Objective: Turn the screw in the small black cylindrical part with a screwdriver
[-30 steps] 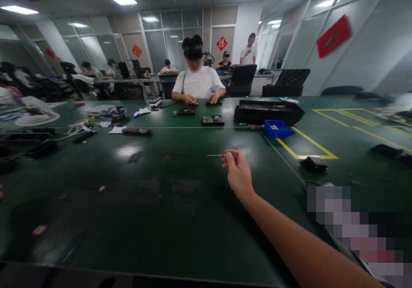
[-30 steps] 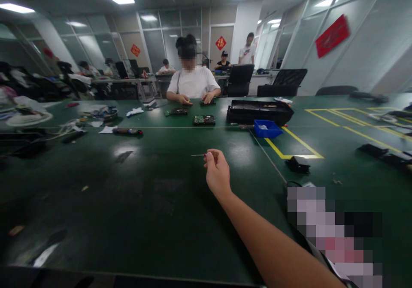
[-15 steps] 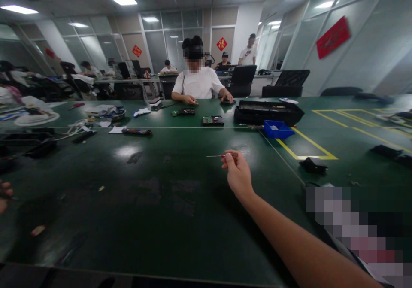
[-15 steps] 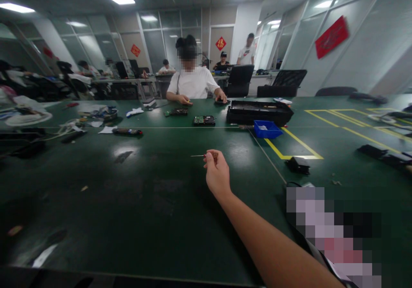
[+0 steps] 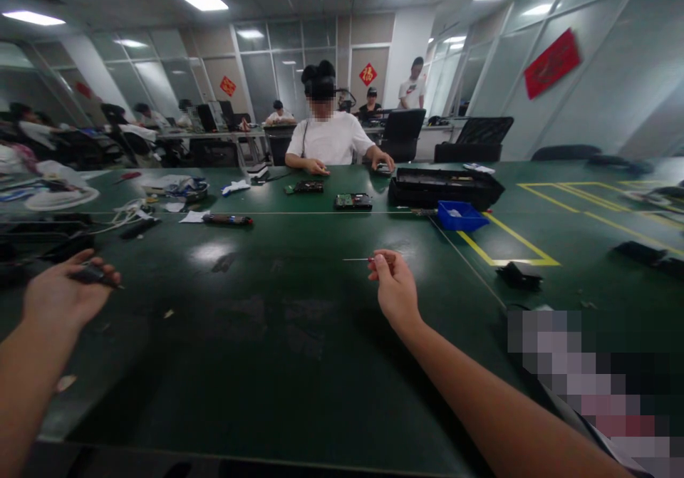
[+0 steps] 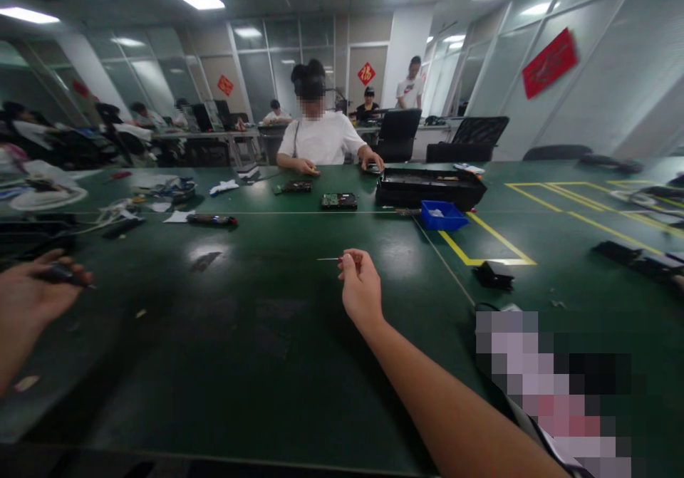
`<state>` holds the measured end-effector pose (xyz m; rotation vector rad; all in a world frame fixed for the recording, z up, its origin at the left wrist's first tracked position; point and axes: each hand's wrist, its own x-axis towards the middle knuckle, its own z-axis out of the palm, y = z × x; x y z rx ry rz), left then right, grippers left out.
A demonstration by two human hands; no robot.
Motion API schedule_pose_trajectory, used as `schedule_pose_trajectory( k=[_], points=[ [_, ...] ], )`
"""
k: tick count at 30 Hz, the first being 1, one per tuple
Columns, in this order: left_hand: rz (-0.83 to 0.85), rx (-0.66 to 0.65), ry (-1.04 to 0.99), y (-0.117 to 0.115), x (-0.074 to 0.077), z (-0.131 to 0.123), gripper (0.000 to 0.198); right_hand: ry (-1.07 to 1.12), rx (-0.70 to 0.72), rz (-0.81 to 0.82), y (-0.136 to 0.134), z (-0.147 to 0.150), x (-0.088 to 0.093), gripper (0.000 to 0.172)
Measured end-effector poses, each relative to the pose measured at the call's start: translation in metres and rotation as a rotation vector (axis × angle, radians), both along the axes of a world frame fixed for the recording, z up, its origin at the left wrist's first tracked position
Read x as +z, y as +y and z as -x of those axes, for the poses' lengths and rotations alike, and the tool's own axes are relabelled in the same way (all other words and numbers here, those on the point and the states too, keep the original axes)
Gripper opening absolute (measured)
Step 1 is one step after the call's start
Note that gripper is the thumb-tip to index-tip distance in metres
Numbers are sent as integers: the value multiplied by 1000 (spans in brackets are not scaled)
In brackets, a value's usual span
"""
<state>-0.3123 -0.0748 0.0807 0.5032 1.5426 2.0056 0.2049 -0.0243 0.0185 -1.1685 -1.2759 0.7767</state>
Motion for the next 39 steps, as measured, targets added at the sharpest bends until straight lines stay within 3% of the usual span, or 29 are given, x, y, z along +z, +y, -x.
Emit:
schedule_pose_trajectory(
  k=[3, 10, 14, 20, 24, 27, 33, 36, 39],
  points=[
    [-30, -58, -85, 17, 0, -33, 23, -6, 11, 17, -3, 0, 4, 30],
    [-120, -474, -151, 40, 2, -129, 36, 7, 6, 9, -2, 0, 4, 31],
    [-139, -575, -186, 48, 3, -188, 34, -9, 7, 21, -3, -1, 4, 32],
    [-129, -806, -148, 47, 6, -268, 39, 1, 6, -2, 0, -2, 0, 33],
    [-142, -977, -17, 41, 3, -308, 36, -2, 3, -5, 0, -1, 0, 32],
    [-129, -1041, 218, 38, -11, -329, 35, -9, -14, -5, 1, 0, 1, 31],
    [33, -1015, 1069, 41, -66, -332, 51, -22, 40, -12, 4, 3, -5, 31],
    [3, -1008, 1210, 49, -83, -322, 42, -79, 55, 6, 2, 3, -4, 29],
    [2, -986, 1207, 59, -87, -313, 34, -197, 20, 28, -2, 2, 4, 30]
  ],
)
